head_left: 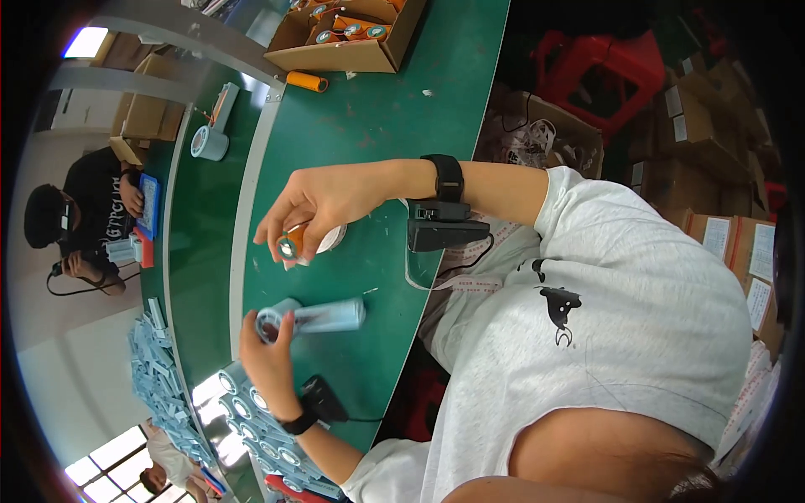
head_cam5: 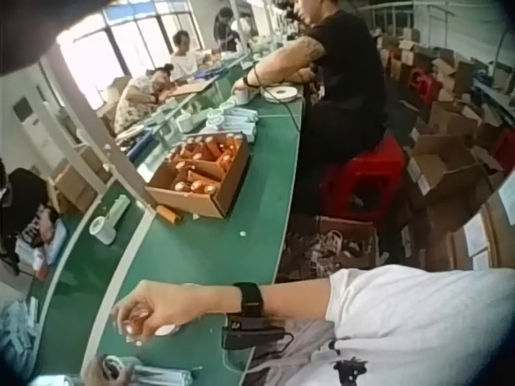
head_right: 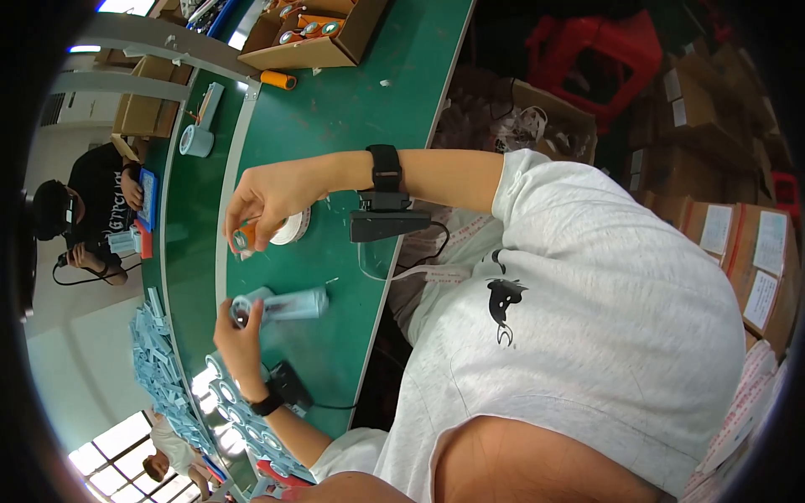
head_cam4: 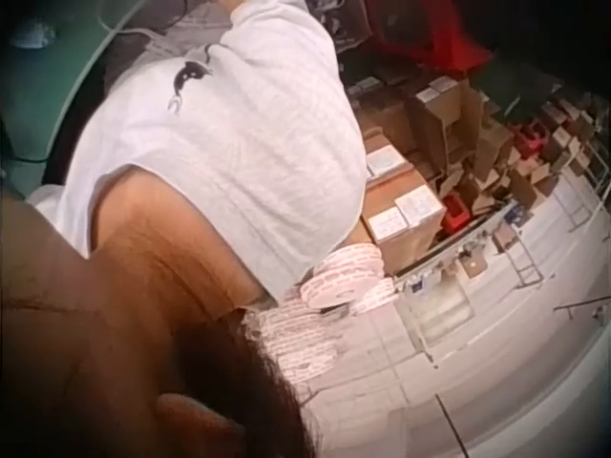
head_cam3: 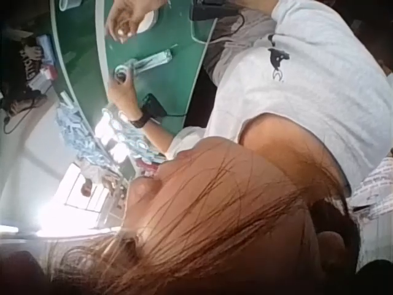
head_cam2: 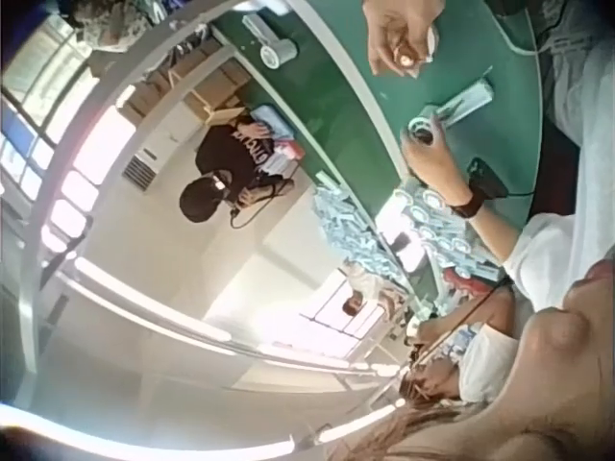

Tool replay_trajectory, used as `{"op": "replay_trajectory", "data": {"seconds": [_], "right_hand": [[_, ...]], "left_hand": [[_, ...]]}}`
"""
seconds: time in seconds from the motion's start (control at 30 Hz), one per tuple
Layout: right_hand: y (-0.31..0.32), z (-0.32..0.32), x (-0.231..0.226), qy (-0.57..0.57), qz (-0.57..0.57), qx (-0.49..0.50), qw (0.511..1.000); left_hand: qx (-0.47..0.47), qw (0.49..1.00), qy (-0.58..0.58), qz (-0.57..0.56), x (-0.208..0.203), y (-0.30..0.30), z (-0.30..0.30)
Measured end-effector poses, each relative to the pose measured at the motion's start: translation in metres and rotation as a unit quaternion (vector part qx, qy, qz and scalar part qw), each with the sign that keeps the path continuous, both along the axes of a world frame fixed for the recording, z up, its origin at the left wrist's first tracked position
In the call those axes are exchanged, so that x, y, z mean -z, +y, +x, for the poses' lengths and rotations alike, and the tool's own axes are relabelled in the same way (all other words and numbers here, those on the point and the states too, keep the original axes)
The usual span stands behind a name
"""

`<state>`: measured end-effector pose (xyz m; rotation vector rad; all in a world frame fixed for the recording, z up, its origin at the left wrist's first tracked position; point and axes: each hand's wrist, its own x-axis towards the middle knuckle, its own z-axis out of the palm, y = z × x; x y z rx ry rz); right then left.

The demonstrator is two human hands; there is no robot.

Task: The person applies double-sided tape to batteries, peels the backing, and presses each battery into a fan housing. They repeat this process for multiple units, picking batteries from a cardboard box and setting the assembled housings aside.

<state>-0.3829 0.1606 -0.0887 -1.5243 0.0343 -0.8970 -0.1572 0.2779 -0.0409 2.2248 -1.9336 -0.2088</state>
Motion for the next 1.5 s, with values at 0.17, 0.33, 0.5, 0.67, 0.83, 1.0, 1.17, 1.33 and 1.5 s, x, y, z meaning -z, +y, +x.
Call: {"op": "replay_trajectory", "data": {"seconds": [0.17, 0.33, 0.5, 0.67, 0.83, 1.0, 1.17, 1.33, 1.5], "right_hand": [[0.015, -0.005, -0.027, 0.118, -0.123, 0.099, 0.98], [0.029, 0.01, -0.037, 0.083, -0.107, 0.117, 0.984], [0.051, 0.031, -0.044, 0.104, -0.196, 0.096, 0.97], [0.064, 0.039, -0.034, 0.156, -0.208, 0.121, 0.958], [0.073, 0.036, -0.026, 0.223, -0.284, 0.151, 0.92], [0.075, 0.03, -0.027, 0.257, -0.387, 0.155, 0.872], [0.072, 0.032, -0.033, 0.305, -0.464, 0.098, 0.826], [0.064, 0.034, -0.04, 0.306, -0.421, 0.035, 0.853], [0.059, 0.022, -0.036, 0.277, -0.365, 0.029, 0.888]], "left_hand": [[0.11, 0.986, -0.101, -0.081, 0.01, 0.016, 0.01], [0.222, 0.969, 0.082, -0.073, 0.013, 0.02, 0.011], [0.289, 0.946, 0.01, -0.149, 0.033, 0.022, 0.023], [0.286, 0.946, -0.05, -0.147, 0.033, 0.026, 0.005], [0.257, 0.953, -0.069, -0.147, 0.038, 0.023, -0.002], [0.252, 0.953, -0.043, -0.162, 0.042, 0.023, -0.002], [0.271, 0.944, -0.024, -0.188, 0.041, 0.024, -0.001], [0.267, 0.941, 0.034, -0.204, 0.047, 0.025, 0.004], [0.274, 0.945, -0.037, -0.177, 0.039, 0.027, -0.007]]}}
